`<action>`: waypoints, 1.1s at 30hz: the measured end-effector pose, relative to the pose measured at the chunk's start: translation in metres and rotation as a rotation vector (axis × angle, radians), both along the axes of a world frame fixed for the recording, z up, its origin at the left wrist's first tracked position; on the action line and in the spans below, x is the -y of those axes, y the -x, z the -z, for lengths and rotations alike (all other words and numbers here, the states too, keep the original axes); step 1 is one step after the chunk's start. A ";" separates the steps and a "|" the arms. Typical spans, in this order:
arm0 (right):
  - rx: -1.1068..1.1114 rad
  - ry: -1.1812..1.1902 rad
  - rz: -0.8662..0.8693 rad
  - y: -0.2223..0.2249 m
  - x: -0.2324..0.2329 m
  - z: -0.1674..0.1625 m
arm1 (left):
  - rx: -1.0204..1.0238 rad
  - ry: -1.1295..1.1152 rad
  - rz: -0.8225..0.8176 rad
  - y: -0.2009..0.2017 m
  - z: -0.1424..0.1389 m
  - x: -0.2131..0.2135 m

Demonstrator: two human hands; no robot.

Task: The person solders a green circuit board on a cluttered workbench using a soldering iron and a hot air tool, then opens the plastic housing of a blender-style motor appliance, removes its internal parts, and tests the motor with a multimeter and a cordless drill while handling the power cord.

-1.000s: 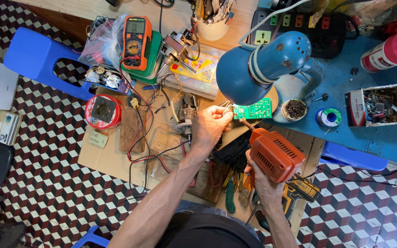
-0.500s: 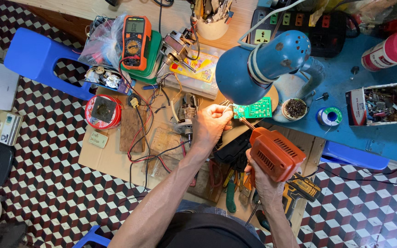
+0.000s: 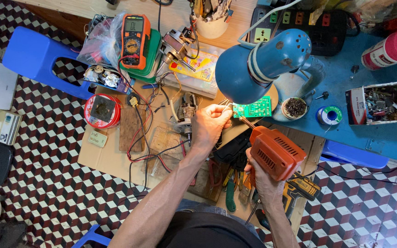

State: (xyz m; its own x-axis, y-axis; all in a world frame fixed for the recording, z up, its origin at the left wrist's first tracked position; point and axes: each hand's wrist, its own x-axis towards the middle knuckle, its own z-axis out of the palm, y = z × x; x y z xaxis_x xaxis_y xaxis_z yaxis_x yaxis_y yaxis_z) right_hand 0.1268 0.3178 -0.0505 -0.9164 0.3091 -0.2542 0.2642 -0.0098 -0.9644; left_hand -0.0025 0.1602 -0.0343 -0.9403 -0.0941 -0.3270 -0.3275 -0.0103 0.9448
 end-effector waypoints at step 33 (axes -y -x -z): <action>0.008 -0.082 -0.014 -0.008 -0.018 0.003 | -0.049 0.107 -0.018 -0.008 -0.001 -0.016</action>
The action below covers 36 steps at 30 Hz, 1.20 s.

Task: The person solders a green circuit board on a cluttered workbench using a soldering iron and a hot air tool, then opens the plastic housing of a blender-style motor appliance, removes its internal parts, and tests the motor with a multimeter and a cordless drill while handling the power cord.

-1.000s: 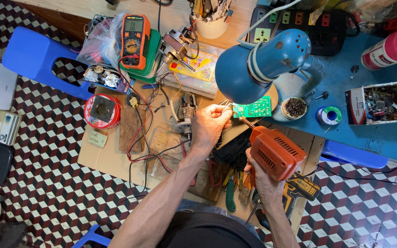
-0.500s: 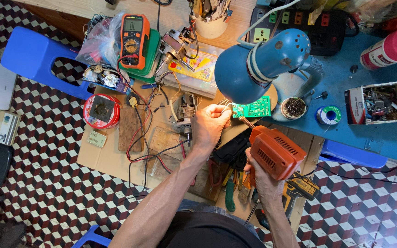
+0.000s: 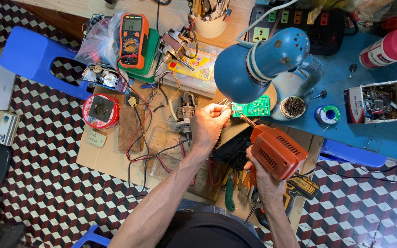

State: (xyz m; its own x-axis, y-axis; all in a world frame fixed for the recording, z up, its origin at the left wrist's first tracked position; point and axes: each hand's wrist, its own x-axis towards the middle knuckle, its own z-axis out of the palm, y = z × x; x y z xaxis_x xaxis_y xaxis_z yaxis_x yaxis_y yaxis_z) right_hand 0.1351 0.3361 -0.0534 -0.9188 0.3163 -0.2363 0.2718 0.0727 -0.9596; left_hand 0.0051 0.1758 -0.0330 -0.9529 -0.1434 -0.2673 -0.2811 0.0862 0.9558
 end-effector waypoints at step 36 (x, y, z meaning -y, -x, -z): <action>-0.008 0.078 0.008 -0.004 -0.017 -0.012 | 0.055 0.012 -0.016 -0.006 -0.014 -0.024</action>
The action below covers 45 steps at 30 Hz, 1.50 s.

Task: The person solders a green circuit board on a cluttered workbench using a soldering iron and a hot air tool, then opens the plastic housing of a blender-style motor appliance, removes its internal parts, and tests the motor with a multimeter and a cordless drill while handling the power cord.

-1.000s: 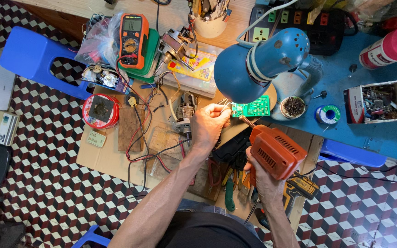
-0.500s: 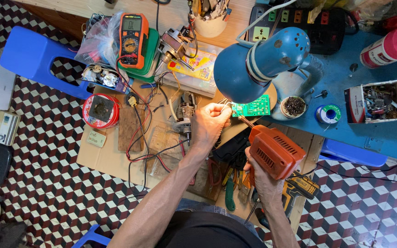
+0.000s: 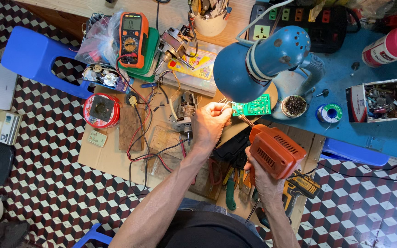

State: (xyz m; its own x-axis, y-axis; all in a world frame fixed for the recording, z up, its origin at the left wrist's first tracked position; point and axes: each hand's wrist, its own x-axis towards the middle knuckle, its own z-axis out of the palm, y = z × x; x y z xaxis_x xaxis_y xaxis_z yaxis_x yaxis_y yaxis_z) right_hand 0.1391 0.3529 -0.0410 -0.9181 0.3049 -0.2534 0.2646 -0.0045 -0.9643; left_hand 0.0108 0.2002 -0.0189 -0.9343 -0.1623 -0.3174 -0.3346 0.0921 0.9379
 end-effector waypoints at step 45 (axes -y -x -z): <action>0.008 0.123 0.056 -0.005 -0.008 0.001 | -0.046 0.036 0.010 -0.004 0.002 -0.002</action>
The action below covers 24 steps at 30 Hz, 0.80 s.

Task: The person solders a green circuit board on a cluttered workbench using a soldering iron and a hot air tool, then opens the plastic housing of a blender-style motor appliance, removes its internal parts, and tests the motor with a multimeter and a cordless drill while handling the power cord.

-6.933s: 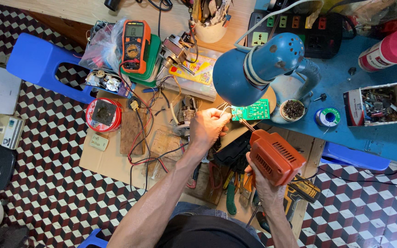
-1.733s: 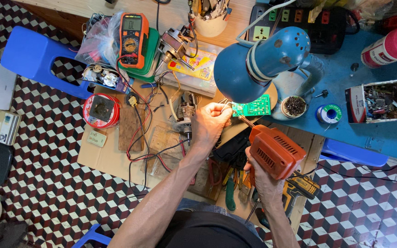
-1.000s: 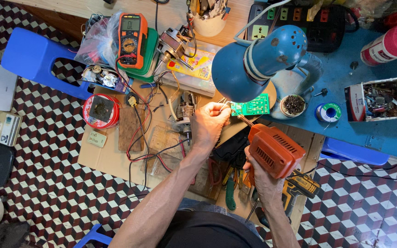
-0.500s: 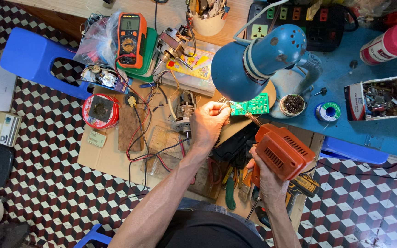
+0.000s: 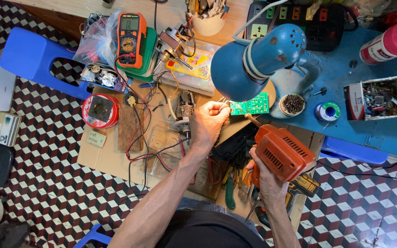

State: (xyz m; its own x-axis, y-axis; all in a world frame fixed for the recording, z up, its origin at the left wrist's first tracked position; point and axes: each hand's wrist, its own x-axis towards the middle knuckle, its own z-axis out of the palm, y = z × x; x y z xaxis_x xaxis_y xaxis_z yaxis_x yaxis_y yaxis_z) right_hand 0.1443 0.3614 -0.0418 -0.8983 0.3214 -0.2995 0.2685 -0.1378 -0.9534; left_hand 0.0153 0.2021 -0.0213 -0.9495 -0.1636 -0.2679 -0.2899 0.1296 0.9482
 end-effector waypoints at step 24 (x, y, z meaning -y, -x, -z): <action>0.000 -0.123 -0.009 -0.017 -0.010 0.003 | 0.008 0.028 0.001 -0.012 -0.007 -0.005</action>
